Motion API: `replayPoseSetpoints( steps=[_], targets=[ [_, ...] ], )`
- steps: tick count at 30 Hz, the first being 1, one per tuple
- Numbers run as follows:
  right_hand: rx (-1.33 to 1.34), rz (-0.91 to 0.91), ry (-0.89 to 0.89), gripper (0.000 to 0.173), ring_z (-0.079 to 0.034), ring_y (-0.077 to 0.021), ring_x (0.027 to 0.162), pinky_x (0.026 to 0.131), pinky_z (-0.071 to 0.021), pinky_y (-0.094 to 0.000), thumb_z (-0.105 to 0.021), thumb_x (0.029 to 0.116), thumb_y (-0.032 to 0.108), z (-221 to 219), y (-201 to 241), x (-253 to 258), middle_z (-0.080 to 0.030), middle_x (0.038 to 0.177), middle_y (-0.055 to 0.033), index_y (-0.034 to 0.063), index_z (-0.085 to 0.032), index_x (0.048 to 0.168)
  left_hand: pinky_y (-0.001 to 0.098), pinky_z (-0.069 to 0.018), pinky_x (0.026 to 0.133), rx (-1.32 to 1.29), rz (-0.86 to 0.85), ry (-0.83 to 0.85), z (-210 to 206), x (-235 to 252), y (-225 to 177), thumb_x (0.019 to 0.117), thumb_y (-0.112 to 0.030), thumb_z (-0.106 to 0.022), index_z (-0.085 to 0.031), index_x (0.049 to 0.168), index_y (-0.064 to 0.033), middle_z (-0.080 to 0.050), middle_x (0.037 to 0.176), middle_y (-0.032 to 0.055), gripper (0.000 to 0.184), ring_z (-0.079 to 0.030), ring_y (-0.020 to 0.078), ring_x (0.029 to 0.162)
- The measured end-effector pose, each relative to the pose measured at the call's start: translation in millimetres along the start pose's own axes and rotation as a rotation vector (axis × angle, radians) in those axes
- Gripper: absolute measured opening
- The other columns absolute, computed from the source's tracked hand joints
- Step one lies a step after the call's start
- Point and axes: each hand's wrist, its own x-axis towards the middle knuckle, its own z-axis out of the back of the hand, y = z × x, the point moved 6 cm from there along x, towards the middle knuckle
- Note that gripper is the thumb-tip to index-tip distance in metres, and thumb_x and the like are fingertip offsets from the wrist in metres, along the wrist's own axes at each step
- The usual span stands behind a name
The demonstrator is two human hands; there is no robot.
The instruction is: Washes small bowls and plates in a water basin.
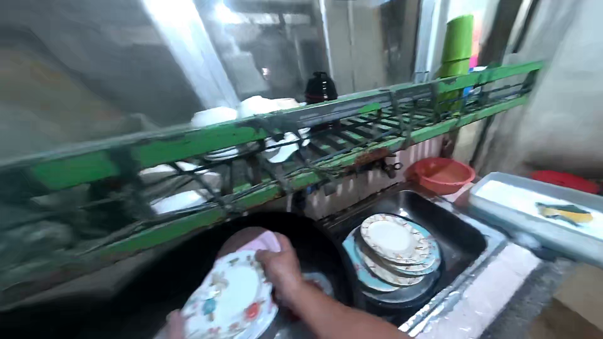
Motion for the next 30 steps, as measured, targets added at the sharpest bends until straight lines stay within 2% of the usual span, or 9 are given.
replayPoseSetpoints(
  steps=[3, 6, 9, 11, 14, 19, 25, 28, 30],
  targets=[
    [-0.164, 0.011, 0.105, 0.051, -0.064, -0.0294, 0.114, 0.096, -0.0525, -0.0488, -0.063, 0.102, 0.016, -10, -1, -7, -0.062, 0.133, -0.0202, 0.012, -0.046, 0.15, 0.0418, -0.061, 0.087, -0.323, 0.065, 0.005, -11, 2, 8, 0.111, -0.047, -0.026, -0.047, 0.143, -0.0109, -0.068, 0.122, 0.0067, 0.053, -0.068, 0.0157, 0.107],
    [-0.141, 0.036, 0.215, 0.047, -0.066, -0.0245, 0.104, 0.088, -0.0545, -0.0464, -0.051, 0.108, 0.034, -18, -3, -14, -0.065, 0.129, -0.0147, 0.0213, -0.044, 0.153, 0.0463, -0.0601, 0.086, -0.395, 0.146, -0.057, -11, 6, 12, 0.1105, -0.026, -0.039, -0.046, 0.144, -0.0068, -0.066, 0.12, 0.0157, 0.039, -0.068, 0.0244, 0.104],
    [-0.032, 0.162, 0.043, 0.046, -0.064, -0.017, 0.098, 0.083, -0.0557, -0.0401, -0.046, 0.1095, 0.033, 0, 13, -10, -0.064, 0.122, -0.0123, 0.0132, -0.042, 0.151, 0.0514, -0.0608, 0.08, -0.451, 0.183, -0.1, -1, 13, 18, 0.1047, -0.012, -0.043, -0.043, 0.143, -0.0053, -0.066, 0.115, 0.022, 0.039, -0.07, 0.0316, 0.098],
    [0.119, 0.267, -0.067, 0.05, -0.063, -0.0171, 0.11, 0.093, -0.0549, -0.0412, -0.042, 0.1099, 0.031, 19, 21, 5, -0.059, 0.131, -0.0125, 0.0104, -0.032, 0.154, 0.0513, -0.0606, 0.079, -0.515, 0.184, -0.112, 6, 12, 15, 0.1046, -0.014, -0.04, -0.047, 0.138, -0.005, -0.067, 0.11, 0.0205, 0.035, -0.07, 0.0307, 0.095],
    [0.212, 0.362, -0.193, 0.043, -0.065, -0.0134, 0.104, 0.09, -0.057, -0.0361, -0.04, 0.1095, 0.028, 37, 23, 23, -0.061, 0.121, -0.0084, 0.0088, -0.037, 0.148, 0.0523, -0.0598, 0.078, -0.646, 0.19, -0.18, 13, 11, 11, 0.1047, -0.02, -0.039, -0.055, 0.124, -0.0026, -0.068, 0.103, 0.0202, 0.03, -0.07, 0.0311, 0.092],
    [-0.085, 0.123, -0.042, 0.04, -0.06, -0.0187, 0.082, 0.072, -0.0527, -0.0414, -0.041, 0.1108, 0.032, 18, -4, 21, -0.062, 0.102, -0.0133, 0.0078, -0.047, 0.142, 0.0572, -0.0565, 0.084, -0.737, 0.095, -0.282, 28, 17, 9, 0.1041, -0.026, -0.039, -0.053, 0.127, -0.0047, -0.065, 0.112, 0.0209, 0.034, -0.067, 0.0337, 0.101],
    [-0.092, 0.001, 0.194, 0.041, -0.066, -0.0158, 0.094, 0.084, -0.0563, -0.0369, -0.04, 0.1114, 0.031, -11, -21, 10, -0.067, 0.11, -0.0126, 0.0026, -0.053, 0.139, 0.0547, -0.0562, 0.085, -0.672, 0.141, -0.259, 10, 7, 15, 0.1058, -0.031, -0.04, -0.056, 0.127, -0.0098, -0.067, 0.113, 0.0162, 0.034, -0.067, 0.0308, 0.103],
    [-0.069, -0.198, 0.237, 0.062, -0.068, -0.0251, 0.105, 0.091, -0.056, -0.0479, -0.03, 0.1092, 0.053, -18, -33, 7, -0.069, 0.117, -0.0164, 0.005, -0.056, 0.139, 0.0552, -0.0551, 0.086, -0.663, 0.244, -0.244, -8, 0, 12, 0.1058, -0.034, -0.044, -0.055, 0.133, -0.0129, -0.066, 0.122, 0.0152, 0.037, -0.065, 0.0317, 0.109],
    [-0.076, -0.3, 0.243, 0.078, -0.071, -0.0234, 0.091, 0.076, -0.0591, -0.0432, -0.021, 0.1029, 0.069, -16, -39, 10, -0.072, 0.104, -0.0138, 0.0076, -0.061, 0.13, 0.0523, -0.0552, 0.09, -0.666, 0.227, -0.253, -9, -4, 7, 0.1057, -0.027, -0.046, -0.054, 0.134, -0.0118, -0.064, 0.125, 0.0147, 0.034, -0.064, 0.0299, 0.112]
  ],
)
